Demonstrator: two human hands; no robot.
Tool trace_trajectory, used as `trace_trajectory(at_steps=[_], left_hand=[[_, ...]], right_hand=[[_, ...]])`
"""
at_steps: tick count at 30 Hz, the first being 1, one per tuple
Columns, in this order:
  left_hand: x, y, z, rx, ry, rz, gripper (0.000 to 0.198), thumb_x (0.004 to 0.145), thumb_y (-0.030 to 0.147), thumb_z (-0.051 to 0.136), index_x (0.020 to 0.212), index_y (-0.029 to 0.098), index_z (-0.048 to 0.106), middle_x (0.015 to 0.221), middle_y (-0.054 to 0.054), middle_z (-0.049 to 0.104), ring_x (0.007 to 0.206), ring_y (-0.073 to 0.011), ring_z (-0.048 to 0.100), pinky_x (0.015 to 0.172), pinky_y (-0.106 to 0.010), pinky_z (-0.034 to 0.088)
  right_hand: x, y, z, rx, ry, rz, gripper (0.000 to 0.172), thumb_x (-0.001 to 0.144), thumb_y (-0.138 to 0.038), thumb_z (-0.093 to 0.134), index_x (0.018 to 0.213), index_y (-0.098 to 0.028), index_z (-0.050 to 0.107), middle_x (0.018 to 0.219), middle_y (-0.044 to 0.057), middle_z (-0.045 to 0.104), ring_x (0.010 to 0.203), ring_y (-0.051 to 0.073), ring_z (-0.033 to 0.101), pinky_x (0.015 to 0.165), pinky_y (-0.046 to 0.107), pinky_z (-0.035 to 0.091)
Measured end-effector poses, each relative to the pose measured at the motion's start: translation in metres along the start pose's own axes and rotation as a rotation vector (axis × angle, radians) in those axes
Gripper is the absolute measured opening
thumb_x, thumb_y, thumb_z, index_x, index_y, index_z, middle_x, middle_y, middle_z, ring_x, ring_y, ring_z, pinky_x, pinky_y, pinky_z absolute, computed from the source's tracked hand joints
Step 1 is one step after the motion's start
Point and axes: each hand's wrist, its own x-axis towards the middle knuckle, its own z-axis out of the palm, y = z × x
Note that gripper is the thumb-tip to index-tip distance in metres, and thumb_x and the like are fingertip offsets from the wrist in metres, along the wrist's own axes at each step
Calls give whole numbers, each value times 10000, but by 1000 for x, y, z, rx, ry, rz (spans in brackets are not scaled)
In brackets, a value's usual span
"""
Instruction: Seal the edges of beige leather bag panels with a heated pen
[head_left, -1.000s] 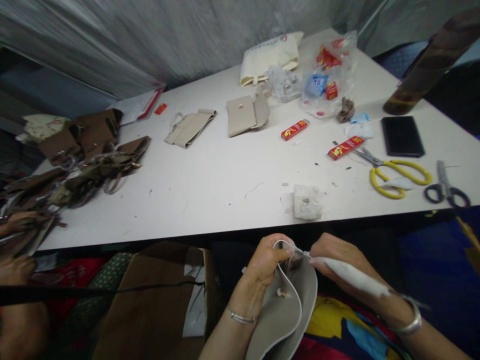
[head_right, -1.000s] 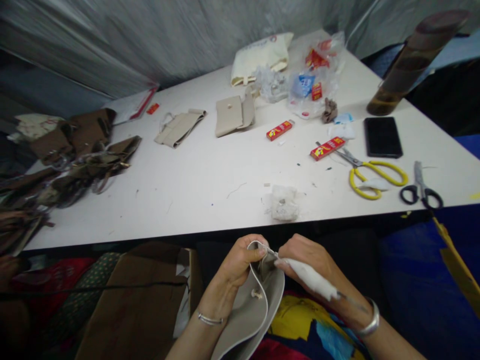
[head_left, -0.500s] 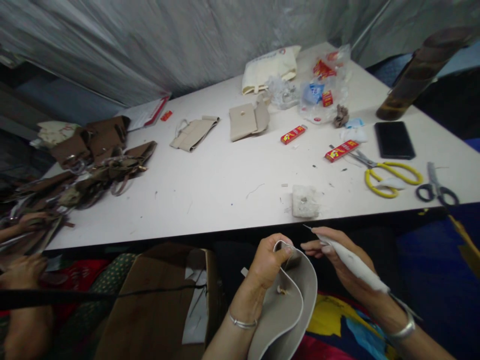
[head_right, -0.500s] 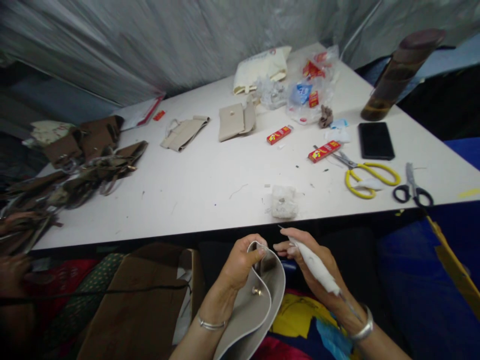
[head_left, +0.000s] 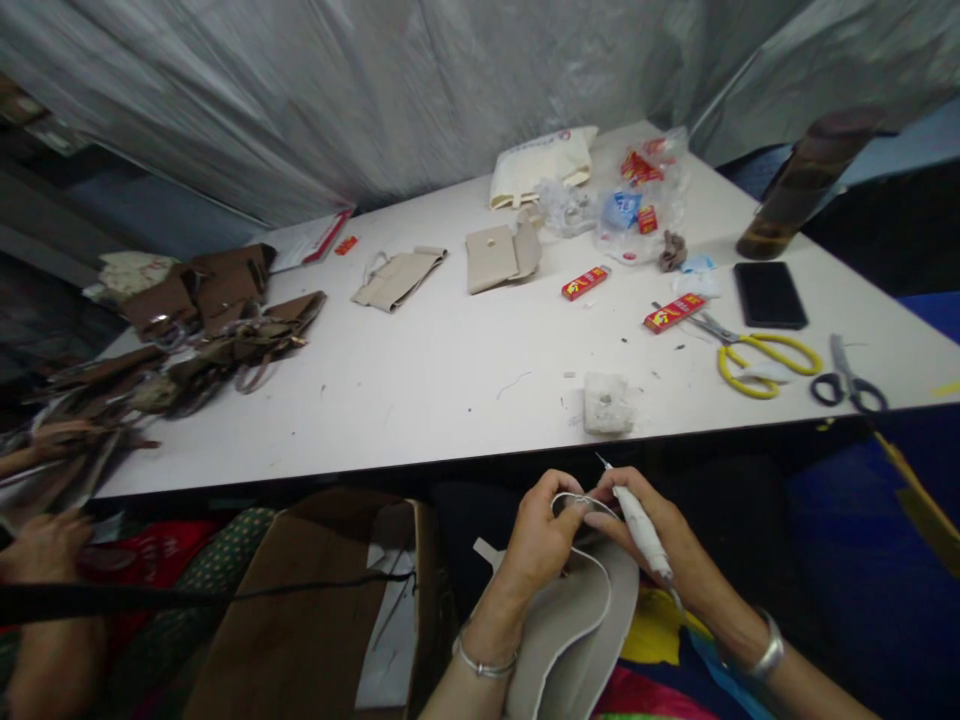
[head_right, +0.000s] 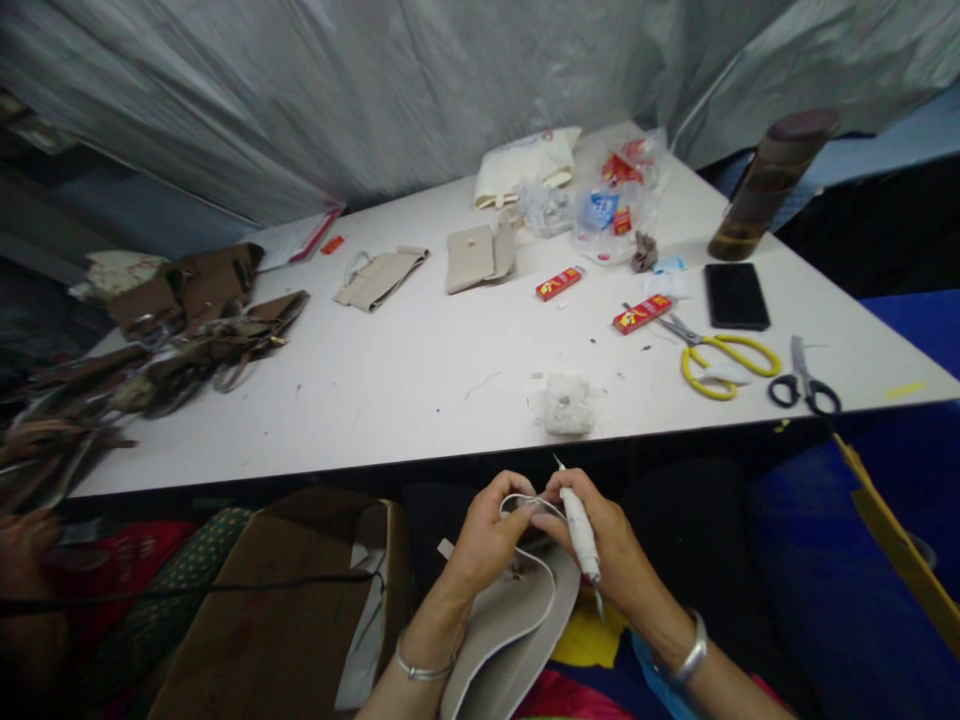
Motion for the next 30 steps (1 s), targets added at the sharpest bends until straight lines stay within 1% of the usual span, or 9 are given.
trace_trajectory(at_steps=[4,9,14,18,20,23,26,28,30], left_hand=[[-7,1,-3,-32,7,28,140,796,120,630,914,193,620,860,9,620,811,-159,547,763,-275,416],[-15,5,-6,-88,-5,51,235,742,88,651,954,187,636,871,8,593,818,-157,526,764,-269,407],[-27,16,-8,-121,-105,73,243,766,116,693,1002,173,674,865,8,596,778,-144,522,723,-265,400],[-36,24,-14,-142,-220,129,319,727,106,747,1039,172,720,959,-30,663,892,-182,592,808,-281,444],[-38,26,-17,-224,-300,190,387,723,167,812,1102,189,735,1021,-49,684,973,-217,616,872,-301,465],[-39,27,-18,-339,-371,317,471,748,387,878,1162,205,747,1091,-77,695,1050,-261,627,941,-335,490],[-39,24,-19,-377,-276,355,547,758,569,854,1153,199,779,1209,-119,712,1200,-319,615,1063,-373,485],[-39,20,-23,-425,-167,258,560,733,578,869,1147,209,793,1275,-132,725,1294,-356,599,1141,-414,467],[-38,16,-28,-456,-68,128,575,639,561,925,1077,206,816,1249,-135,754,1269,-382,631,1132,-453,499]], right_hand=[[3,-8,7,64,-23,-12,301,933,-480,749,1019,-243,586,887,-19,635,780,163,615,687,249,516],[2,-20,12,135,1,-48,332,908,-488,783,953,-225,585,823,-22,610,727,159,586,648,252,510],[-14,-19,10,134,45,-106,264,919,-431,776,922,-226,610,842,-7,655,737,169,606,641,255,505],[-33,-27,7,74,114,-178,132,946,-326,729,915,-232,641,815,-13,690,694,161,631,596,234,496],[-44,-34,4,51,174,-251,96,937,-281,729,899,-235,653,800,-16,701,676,159,647,582,226,501],[-63,-47,-5,-12,315,-390,92,928,-231,740,882,-240,661,808,-17,708,663,157,657,587,223,520],[-82,-60,-21,-113,500,-531,111,933,-184,742,916,-251,655,837,-10,718,704,172,683,646,244,556],[-93,-68,-38,-174,621,-628,152,939,-149,729,946,-266,632,863,-10,731,737,179,703,678,258,569],[-104,-77,-59,-254,754,-691,187,939,-137,731,954,-278,609,881,-18,746,751,180,715,720,276,580]])
